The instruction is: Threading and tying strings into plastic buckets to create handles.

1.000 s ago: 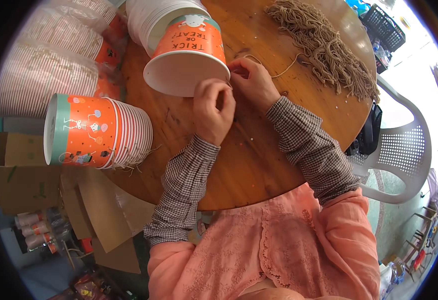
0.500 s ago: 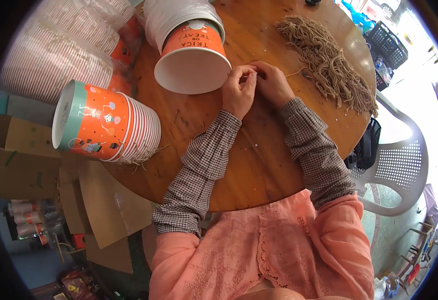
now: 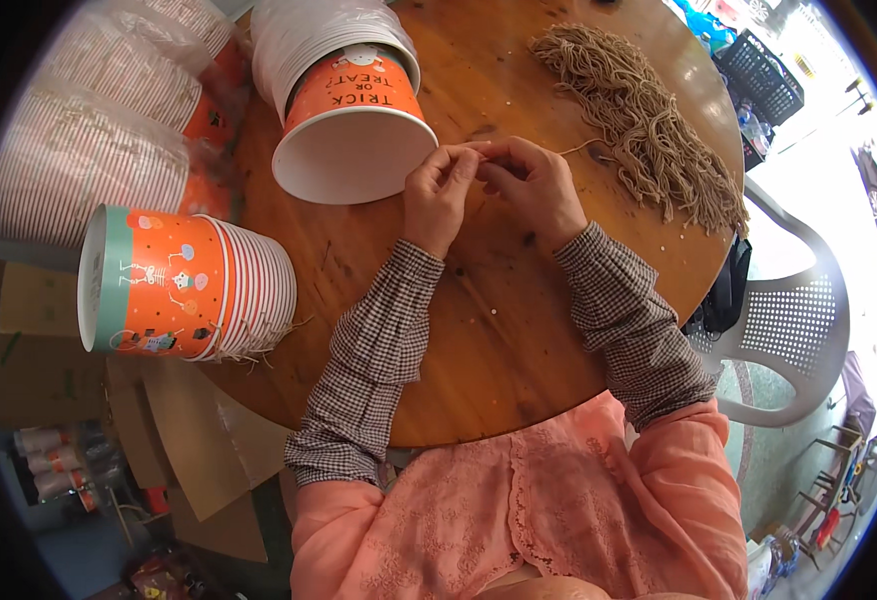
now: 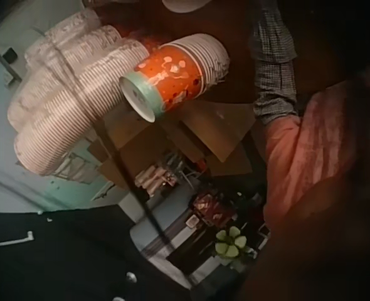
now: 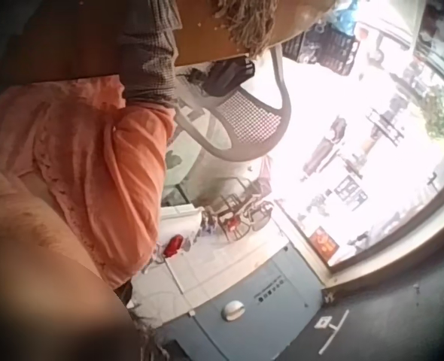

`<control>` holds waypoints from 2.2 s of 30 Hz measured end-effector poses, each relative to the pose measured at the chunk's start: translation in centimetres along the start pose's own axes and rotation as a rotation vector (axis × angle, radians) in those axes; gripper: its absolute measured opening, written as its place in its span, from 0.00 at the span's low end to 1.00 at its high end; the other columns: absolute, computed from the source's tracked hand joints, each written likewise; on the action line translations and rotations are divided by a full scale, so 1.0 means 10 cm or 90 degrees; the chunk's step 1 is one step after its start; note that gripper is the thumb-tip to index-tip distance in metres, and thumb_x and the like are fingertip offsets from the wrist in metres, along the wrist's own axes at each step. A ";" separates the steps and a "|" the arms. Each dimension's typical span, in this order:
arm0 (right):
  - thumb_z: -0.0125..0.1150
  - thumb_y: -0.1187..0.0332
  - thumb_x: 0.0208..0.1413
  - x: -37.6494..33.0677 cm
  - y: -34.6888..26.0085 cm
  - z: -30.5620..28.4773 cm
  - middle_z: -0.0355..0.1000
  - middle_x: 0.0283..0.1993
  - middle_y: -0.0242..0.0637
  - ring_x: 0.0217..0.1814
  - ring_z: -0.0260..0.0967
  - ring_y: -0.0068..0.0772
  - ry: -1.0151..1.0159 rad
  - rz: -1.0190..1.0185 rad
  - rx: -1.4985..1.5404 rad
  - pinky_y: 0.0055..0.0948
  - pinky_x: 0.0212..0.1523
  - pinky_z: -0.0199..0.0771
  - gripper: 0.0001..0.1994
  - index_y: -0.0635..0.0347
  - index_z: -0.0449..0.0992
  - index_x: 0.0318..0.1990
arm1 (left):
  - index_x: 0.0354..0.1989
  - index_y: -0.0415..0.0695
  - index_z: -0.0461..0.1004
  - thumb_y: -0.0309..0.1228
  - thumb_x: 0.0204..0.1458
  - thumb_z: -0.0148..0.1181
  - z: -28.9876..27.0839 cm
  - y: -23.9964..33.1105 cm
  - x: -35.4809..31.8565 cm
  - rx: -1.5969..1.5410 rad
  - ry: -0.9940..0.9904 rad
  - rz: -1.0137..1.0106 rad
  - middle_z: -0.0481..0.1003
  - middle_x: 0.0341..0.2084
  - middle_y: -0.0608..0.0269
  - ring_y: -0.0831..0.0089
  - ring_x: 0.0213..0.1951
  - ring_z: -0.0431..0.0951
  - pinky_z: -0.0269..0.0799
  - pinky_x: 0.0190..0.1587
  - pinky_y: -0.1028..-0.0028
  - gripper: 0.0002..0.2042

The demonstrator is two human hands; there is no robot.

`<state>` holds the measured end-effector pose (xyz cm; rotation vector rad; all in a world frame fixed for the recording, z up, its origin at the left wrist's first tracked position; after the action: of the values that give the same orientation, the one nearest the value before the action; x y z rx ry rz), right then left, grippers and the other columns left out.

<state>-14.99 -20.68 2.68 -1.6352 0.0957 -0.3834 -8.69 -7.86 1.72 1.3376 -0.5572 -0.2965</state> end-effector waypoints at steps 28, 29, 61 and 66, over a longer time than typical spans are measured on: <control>0.56 0.72 0.60 -0.16 -0.51 -0.15 0.70 0.24 0.28 0.26 0.68 0.15 -0.087 -0.038 0.127 0.17 0.26 0.71 0.06 0.66 0.73 0.35 | 0.39 0.48 0.77 0.29 0.53 0.59 -0.03 0.59 -0.26 0.752 0.034 0.596 0.78 0.33 0.65 0.69 0.37 0.78 0.66 0.48 0.66 0.06; 0.56 0.72 0.60 -0.18 -0.61 -0.15 0.70 0.24 0.28 0.26 0.68 0.15 -0.087 -0.045 0.127 0.17 0.26 0.71 0.06 0.66 0.73 0.35 | 0.39 0.48 0.77 0.29 0.53 0.59 -0.02 0.71 -0.31 0.754 0.037 0.602 0.78 0.33 0.65 0.69 0.37 0.78 0.66 0.48 0.66 0.06; 0.58 0.75 0.58 -0.53 -1.44 -0.71 0.73 0.31 0.29 0.30 0.71 0.17 -0.116 -0.144 -0.155 0.18 0.32 0.72 0.08 0.65 0.72 0.44 | 0.40 0.33 0.77 0.31 0.60 0.57 0.19 1.30 -0.22 0.034 -0.118 -0.149 0.70 0.20 0.71 0.87 0.19 0.63 0.58 0.23 0.85 0.11; 0.59 0.75 0.57 -0.36 -1.43 -0.67 0.74 0.32 0.31 0.30 0.71 0.19 -0.066 -0.249 -0.190 0.19 0.32 0.71 0.07 0.64 0.73 0.42 | 0.39 0.33 0.78 0.31 0.58 0.59 0.26 1.33 -0.19 0.166 -0.209 -0.180 0.71 0.20 0.72 0.89 0.20 0.64 0.58 0.23 0.86 0.11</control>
<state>-22.76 -24.46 16.34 -1.9694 -0.2604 -0.6028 -13.16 -6.09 14.51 1.6367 -0.6982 -0.7031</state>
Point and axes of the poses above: each hand's wrist, its own x-axis towards the middle knuckle, its own z-axis out of the palm, y = z × x, the point moved 2 cm from there along x, towards the middle knuckle
